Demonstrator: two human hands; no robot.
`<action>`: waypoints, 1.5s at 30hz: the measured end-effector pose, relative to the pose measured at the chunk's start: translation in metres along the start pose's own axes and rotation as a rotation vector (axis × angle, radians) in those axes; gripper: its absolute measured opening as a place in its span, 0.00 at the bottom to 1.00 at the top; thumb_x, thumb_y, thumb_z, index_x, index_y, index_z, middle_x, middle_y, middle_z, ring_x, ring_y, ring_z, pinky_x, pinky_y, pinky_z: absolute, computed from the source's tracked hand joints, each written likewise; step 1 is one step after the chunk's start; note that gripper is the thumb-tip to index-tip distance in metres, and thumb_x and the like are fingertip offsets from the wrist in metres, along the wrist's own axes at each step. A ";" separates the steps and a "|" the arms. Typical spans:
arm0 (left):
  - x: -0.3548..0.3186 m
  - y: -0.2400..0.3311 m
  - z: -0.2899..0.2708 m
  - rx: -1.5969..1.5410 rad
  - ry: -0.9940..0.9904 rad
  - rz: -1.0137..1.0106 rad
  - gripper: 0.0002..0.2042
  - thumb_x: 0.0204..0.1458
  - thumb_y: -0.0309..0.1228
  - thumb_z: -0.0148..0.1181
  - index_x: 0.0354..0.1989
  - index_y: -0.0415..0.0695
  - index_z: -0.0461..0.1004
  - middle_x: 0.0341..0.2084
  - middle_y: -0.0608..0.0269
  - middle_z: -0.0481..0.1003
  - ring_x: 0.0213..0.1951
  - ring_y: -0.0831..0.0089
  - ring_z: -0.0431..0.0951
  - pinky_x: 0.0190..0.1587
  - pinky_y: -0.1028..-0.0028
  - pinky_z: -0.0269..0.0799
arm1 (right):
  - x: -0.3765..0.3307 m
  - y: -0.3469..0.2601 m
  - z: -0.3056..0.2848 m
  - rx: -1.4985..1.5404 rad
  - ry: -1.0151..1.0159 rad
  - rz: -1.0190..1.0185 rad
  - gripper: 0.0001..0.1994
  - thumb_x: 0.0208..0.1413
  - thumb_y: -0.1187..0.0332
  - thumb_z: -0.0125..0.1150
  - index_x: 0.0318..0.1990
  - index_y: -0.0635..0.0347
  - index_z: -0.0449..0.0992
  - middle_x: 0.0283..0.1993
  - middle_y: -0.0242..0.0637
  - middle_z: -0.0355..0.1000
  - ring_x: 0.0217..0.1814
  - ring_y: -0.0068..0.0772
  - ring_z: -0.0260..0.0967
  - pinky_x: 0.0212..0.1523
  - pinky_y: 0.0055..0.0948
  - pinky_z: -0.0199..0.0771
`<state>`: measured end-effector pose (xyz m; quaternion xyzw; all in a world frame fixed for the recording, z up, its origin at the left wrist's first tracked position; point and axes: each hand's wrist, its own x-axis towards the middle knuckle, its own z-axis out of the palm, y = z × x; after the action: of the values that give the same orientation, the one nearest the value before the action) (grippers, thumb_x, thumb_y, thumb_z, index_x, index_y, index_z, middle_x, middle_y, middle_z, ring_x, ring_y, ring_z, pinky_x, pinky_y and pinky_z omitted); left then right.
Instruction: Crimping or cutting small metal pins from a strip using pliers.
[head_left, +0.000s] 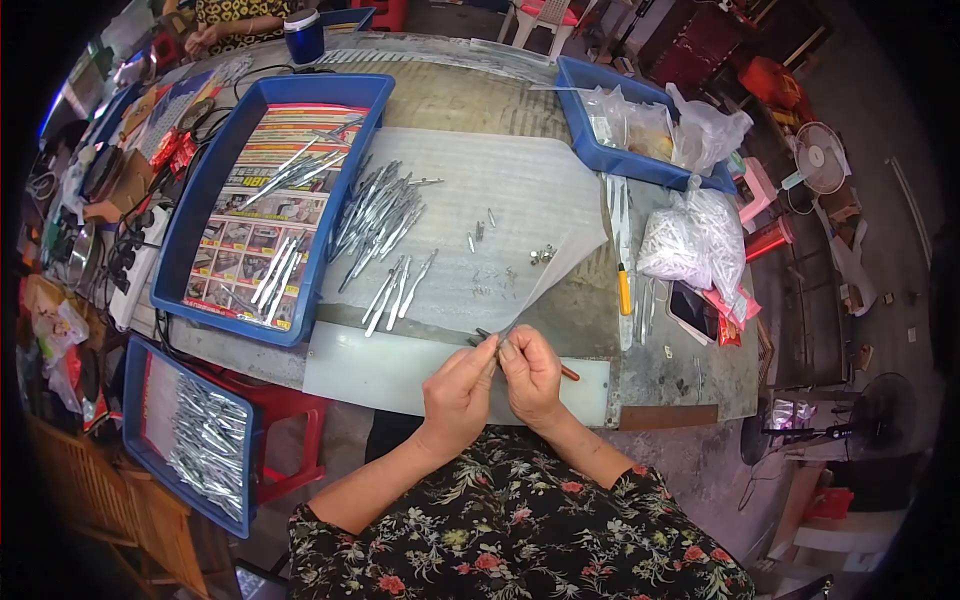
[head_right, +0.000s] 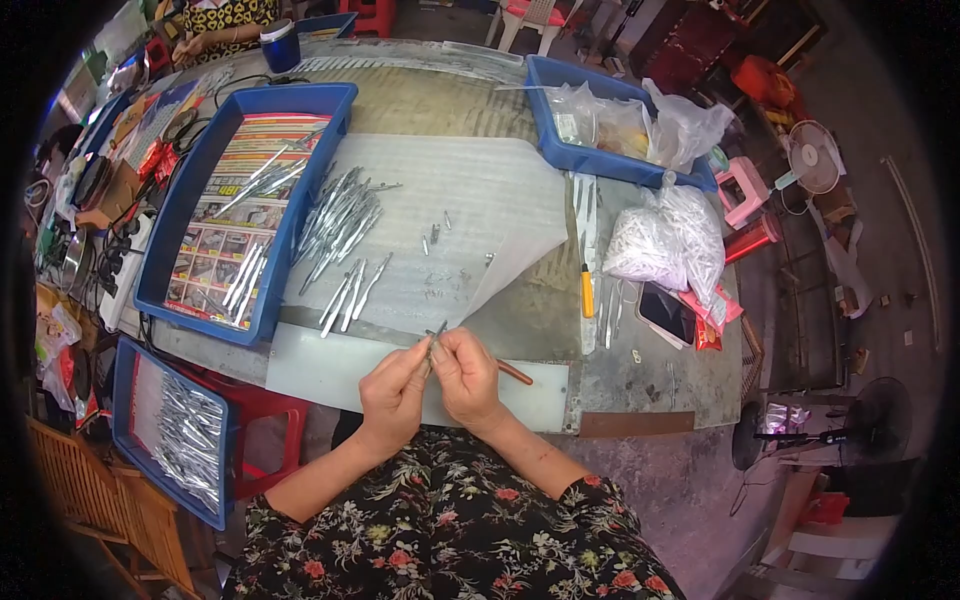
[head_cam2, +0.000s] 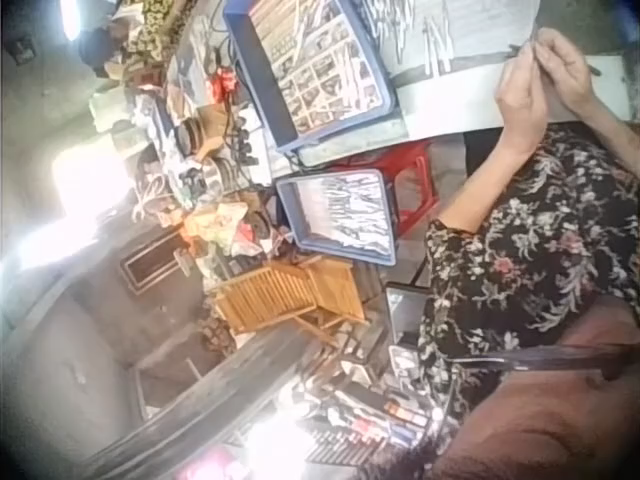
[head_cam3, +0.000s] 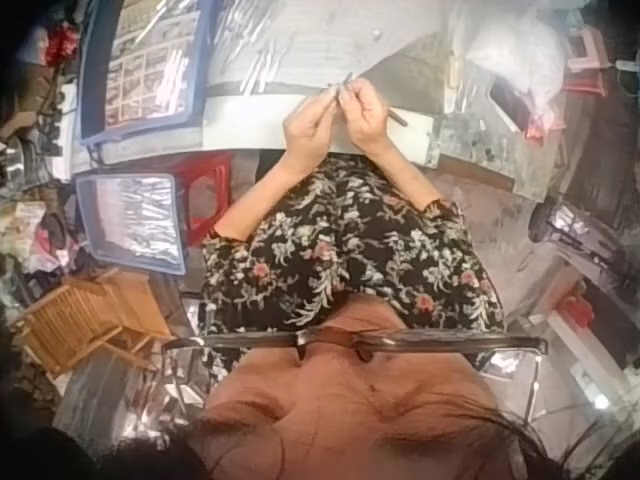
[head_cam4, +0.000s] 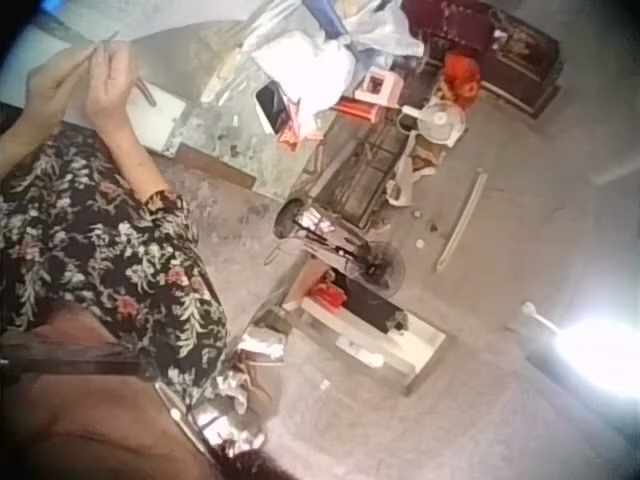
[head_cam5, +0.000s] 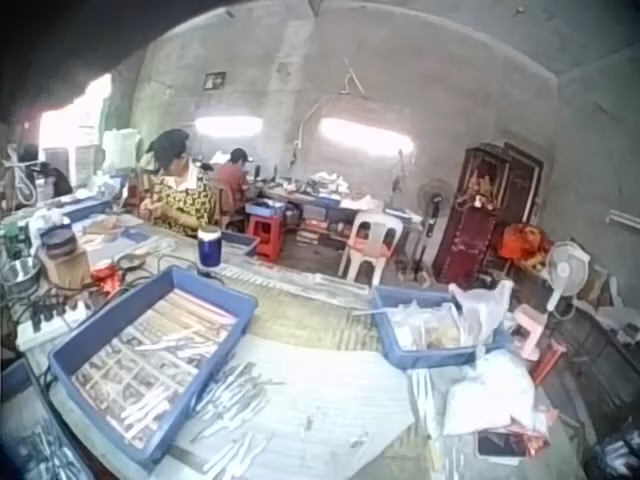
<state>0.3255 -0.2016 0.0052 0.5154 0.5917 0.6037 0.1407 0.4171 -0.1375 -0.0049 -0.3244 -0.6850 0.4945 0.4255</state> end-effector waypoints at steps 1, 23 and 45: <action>0.000 -0.001 0.000 -0.143 -0.060 -0.171 0.11 0.45 0.20 0.49 0.39 0.35 0.68 0.21 0.57 0.69 0.22 0.73 0.69 0.24 0.78 0.64 | 0.003 -0.002 0.000 -0.119 0.033 -0.151 0.04 0.47 0.75 0.49 0.24 0.65 0.63 0.20 0.37 0.60 0.19 0.30 0.58 0.19 0.24 0.58; -0.004 -0.038 -0.016 -0.156 0.013 -0.299 0.10 0.46 0.19 0.48 0.39 0.36 0.68 0.22 0.60 0.69 0.24 0.78 0.67 0.27 0.80 0.63 | -0.010 -0.010 -0.056 -0.807 -0.262 -0.161 0.17 0.38 0.65 0.59 0.36 0.60 0.66 0.34 0.38 0.62 0.36 0.38 0.59 0.36 0.32 0.57; -0.006 -0.021 -0.026 -0.415 -0.074 -0.577 0.11 0.48 0.21 0.47 0.41 0.37 0.68 0.26 0.65 0.69 0.28 0.81 0.68 0.32 0.82 0.65 | -0.033 0.008 -0.061 1.138 -0.497 0.663 0.15 0.46 0.63 0.50 0.37 0.65 0.61 0.38 0.47 0.62 0.22 0.31 0.62 0.16 0.19 0.59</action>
<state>0.2981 -0.2161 -0.0099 0.3088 0.5721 0.6274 0.4286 0.4863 -0.1389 -0.0116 -0.1207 -0.2618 0.9391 0.1868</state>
